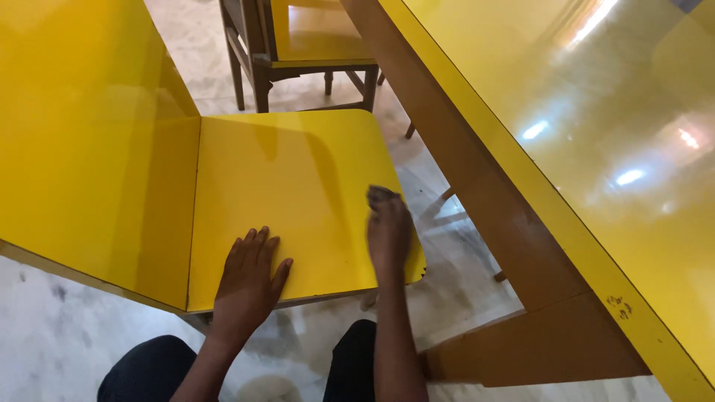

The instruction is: Cleaning a yellow wooden chair with a cloth.

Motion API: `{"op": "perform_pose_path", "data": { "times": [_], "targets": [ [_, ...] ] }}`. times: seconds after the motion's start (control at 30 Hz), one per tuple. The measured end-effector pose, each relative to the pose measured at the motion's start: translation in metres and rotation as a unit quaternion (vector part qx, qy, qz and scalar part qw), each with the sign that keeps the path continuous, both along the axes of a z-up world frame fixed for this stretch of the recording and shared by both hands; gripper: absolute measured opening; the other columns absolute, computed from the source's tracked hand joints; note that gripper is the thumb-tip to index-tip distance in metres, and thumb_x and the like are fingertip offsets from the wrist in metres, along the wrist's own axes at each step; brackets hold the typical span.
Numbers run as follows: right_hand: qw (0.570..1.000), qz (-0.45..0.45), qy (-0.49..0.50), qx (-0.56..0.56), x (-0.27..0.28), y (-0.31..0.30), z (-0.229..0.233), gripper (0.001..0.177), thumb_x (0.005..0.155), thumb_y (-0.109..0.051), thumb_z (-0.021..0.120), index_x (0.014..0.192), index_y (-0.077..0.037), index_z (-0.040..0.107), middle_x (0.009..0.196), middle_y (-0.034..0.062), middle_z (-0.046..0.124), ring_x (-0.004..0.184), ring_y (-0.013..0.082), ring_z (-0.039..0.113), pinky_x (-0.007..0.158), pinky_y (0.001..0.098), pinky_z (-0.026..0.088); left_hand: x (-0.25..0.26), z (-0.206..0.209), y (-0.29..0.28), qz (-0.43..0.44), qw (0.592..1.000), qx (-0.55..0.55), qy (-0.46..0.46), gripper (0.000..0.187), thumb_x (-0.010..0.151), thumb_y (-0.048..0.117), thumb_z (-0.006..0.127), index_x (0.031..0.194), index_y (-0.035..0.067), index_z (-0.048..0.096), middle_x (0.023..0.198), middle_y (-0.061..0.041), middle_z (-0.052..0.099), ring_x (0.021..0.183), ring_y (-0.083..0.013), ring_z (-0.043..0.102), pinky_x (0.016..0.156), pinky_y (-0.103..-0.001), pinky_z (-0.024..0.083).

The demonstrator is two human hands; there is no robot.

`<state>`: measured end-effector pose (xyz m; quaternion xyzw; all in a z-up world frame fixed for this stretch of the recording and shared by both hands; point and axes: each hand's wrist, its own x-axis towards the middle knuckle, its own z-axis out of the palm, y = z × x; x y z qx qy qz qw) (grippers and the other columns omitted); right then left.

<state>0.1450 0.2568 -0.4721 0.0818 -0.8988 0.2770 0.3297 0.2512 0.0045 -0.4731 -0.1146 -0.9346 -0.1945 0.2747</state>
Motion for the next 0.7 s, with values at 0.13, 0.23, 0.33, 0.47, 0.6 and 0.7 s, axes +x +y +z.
{"op": "perform_pose_path", "data": {
  "times": [0.13, 0.23, 0.33, 0.47, 0.6, 0.7],
  "targets": [
    [0.996, 0.047, 0.001, 0.076, -0.02, -0.058, -0.032, 0.046, 0.091, -0.019, 0.069, 0.129, 0.001, 0.055, 0.126, 0.025, 0.058, 0.118, 0.0457, 0.054, 0.103, 0.0536, 0.042, 0.002, 0.008, 0.003, 0.021, 0.999, 0.034, -0.015, 0.052, 0.099, 0.037, 0.058, 0.137, 0.001, 0.056, 0.146, -0.021, 0.054, 0.138, -0.0368, 0.049, 0.117, -0.049, 0.037],
    [0.984, 0.133, -0.07, 0.091, -0.003, -0.096, -0.034, 0.051, 0.108, -0.033, 0.053, 0.149, -0.005, 0.041, 0.142, 0.0217, 0.055, 0.137, 0.0435, 0.051, 0.113, 0.0539, 0.036, 0.0, 0.014, 0.005, 0.017, 0.998, 0.065, -0.017, 0.061, 0.096, 0.038, 0.061, 0.143, 0.0, 0.05, 0.152, -0.024, 0.046, 0.14, -0.0398, 0.046, 0.115, -0.049, 0.037],
    [0.894, 0.333, -0.253, -0.161, 0.025, -0.1, -0.003, 0.057, 0.112, -0.04, 0.041, 0.158, -0.008, 0.031, 0.152, 0.0195, 0.053, 0.148, 0.0357, 0.045, 0.122, 0.0549, 0.01, 0.001, 0.024, 0.004, -0.016, 0.997, 0.07, 0.009, 0.074, 0.089, 0.04, 0.066, 0.147, 0.0, 0.045, 0.155, -0.026, 0.04, 0.14, -0.0433, 0.043, 0.111, -0.051, 0.036],
    [0.814, 0.329, -0.323, -0.353, 0.037, -0.072, 0.002, 0.05, 0.107, -0.041, 0.042, 0.148, -0.011, 0.043, 0.149, 0.0135, 0.055, 0.139, 0.0299, 0.055, 0.117, 0.0417, 0.041, 0.005, 0.022, 0.01, -0.055, 0.998, 0.02, 0.028, 0.069, 0.084, 0.04, 0.071, 0.14, 0.006, 0.052, 0.15, -0.024, 0.045, 0.139, -0.043, 0.044, 0.11, -0.053, 0.037],
    [0.943, 0.239, -0.169, -0.157, 0.046, -0.054, -0.014, 0.036, 0.108, -0.027, 0.05, 0.133, -0.004, 0.061, 0.149, 0.0161, 0.057, 0.142, 0.0339, 0.052, 0.117, 0.0398, 0.04, -0.005, 0.012, 0.008, -0.06, 0.995, 0.026, -0.073, 0.041, 0.088, 0.037, 0.07, 0.124, 0.018, 0.067, 0.134, -0.013, 0.06, 0.129, -0.0337, 0.055, 0.108, -0.047, 0.043],
    [0.943, 0.28, -0.16, -0.084, 0.063, -0.061, 0.006, 0.031, 0.104, -0.022, 0.057, 0.129, -0.006, 0.063, 0.15, 0.0176, 0.055, 0.139, 0.0371, 0.052, 0.112, 0.0416, 0.045, -0.026, 0.011, -0.023, 0.026, 0.99, 0.042, -0.131, 0.033, 0.094, 0.034, 0.066, 0.121, 0.016, 0.068, 0.127, -0.015, 0.063, 0.122, -0.0344, 0.058, 0.102, -0.047, 0.048]
  ]
}}
